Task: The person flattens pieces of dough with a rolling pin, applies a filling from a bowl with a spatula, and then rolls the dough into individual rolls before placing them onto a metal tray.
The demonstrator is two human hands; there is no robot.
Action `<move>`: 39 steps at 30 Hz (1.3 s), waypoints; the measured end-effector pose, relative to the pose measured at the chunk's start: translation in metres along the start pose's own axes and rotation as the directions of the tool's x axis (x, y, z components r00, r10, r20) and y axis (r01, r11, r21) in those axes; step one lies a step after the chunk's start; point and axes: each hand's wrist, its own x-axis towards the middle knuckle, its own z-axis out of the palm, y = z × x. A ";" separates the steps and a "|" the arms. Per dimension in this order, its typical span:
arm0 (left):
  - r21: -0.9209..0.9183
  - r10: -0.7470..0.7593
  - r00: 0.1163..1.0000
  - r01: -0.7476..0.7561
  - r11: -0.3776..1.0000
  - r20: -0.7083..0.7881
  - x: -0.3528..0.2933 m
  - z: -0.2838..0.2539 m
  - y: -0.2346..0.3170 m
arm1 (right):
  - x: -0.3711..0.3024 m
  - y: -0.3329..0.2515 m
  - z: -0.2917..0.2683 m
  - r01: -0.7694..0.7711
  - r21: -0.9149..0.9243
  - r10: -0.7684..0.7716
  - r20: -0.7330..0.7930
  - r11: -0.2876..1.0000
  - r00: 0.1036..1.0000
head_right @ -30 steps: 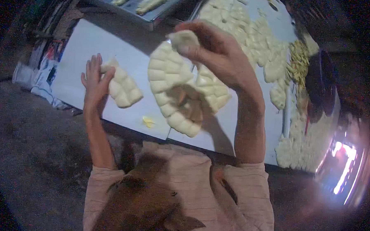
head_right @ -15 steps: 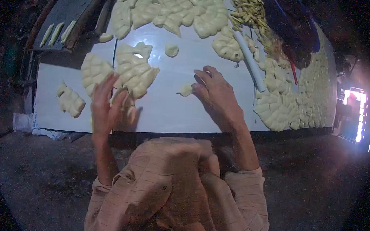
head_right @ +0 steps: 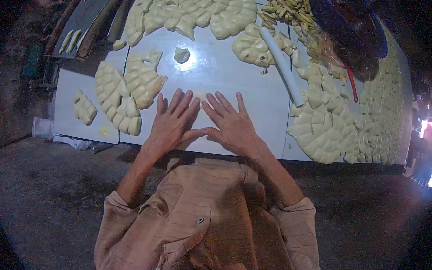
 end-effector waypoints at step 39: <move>0.039 -0.213 0.887 0.250 0.967 -0.409 0.144 -0.003 -0.085 | 0.130 0.059 -0.012 -0.439 -0.278 0.304 -0.418 0.854 0.856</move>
